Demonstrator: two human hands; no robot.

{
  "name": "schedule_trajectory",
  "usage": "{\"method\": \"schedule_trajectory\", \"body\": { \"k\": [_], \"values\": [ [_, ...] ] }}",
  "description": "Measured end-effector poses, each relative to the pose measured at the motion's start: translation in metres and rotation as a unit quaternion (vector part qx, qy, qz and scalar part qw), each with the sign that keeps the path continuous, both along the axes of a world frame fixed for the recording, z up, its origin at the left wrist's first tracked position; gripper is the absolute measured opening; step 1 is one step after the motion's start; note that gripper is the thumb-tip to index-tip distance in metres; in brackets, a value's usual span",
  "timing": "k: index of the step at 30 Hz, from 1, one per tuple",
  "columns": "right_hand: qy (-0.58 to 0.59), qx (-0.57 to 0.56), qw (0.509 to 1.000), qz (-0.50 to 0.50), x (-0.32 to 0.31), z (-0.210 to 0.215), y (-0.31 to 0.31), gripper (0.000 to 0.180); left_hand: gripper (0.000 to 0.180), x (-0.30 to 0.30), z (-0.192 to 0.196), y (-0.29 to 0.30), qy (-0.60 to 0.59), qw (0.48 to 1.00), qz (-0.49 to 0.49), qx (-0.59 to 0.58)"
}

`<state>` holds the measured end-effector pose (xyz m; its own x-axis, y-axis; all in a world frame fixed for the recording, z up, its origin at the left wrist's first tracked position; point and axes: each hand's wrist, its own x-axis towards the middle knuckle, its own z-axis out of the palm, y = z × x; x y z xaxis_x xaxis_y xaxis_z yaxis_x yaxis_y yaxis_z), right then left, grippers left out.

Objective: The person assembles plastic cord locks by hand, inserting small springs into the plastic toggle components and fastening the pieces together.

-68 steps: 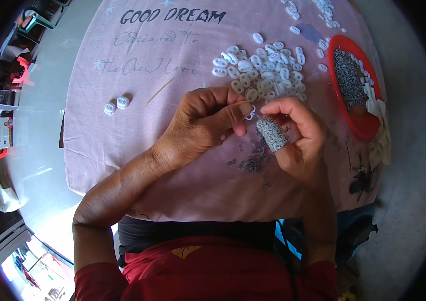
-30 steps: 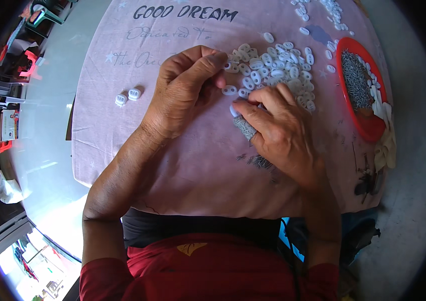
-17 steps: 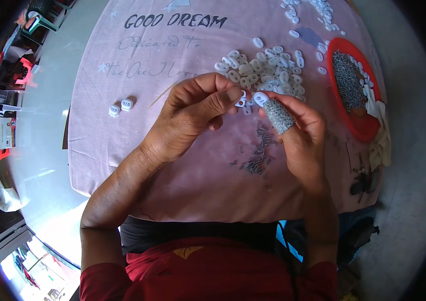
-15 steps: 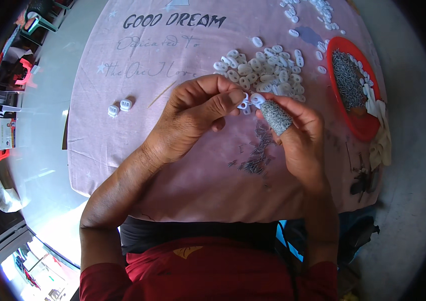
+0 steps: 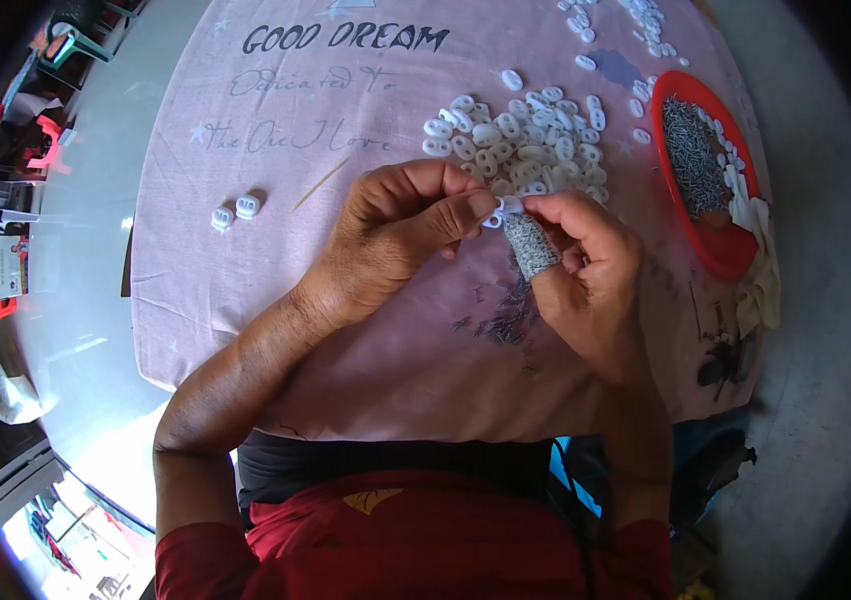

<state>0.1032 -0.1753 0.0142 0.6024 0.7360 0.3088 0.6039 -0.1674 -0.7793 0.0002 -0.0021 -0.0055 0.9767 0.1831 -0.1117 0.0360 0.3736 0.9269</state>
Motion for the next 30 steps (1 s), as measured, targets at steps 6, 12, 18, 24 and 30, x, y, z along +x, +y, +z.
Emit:
{"method": "schedule_trajectory", "body": {
  "k": [6,12,18,24,30],
  "values": [
    [0.319,0.058,0.945,-0.051,-0.001,0.007,-0.002,0.015,0.014,-0.001,0.002,-0.004,0.015,0.997,0.073,-0.034],
    [0.401,0.066,0.914,-0.012,0.005,0.003,-0.007,0.022,0.013,-0.003,0.001,-0.009,-0.016,0.997,0.075,0.006],
    [0.403,0.064,0.913,-0.006,0.003,0.004,-0.007,0.023,0.012,-0.003,0.000,-0.012,-0.023,0.996,0.084,0.029],
    [0.391,0.094,0.916,-0.001,0.003,0.002,-0.006,0.023,0.012,-0.003,0.002,-0.011,0.003,0.995,0.096,-0.005],
    [0.409,0.081,0.909,-0.005,0.000,0.003,-0.004,0.022,0.012,-0.003,-0.001,-0.014,-0.005,0.995,0.099,0.003]
  ]
}}
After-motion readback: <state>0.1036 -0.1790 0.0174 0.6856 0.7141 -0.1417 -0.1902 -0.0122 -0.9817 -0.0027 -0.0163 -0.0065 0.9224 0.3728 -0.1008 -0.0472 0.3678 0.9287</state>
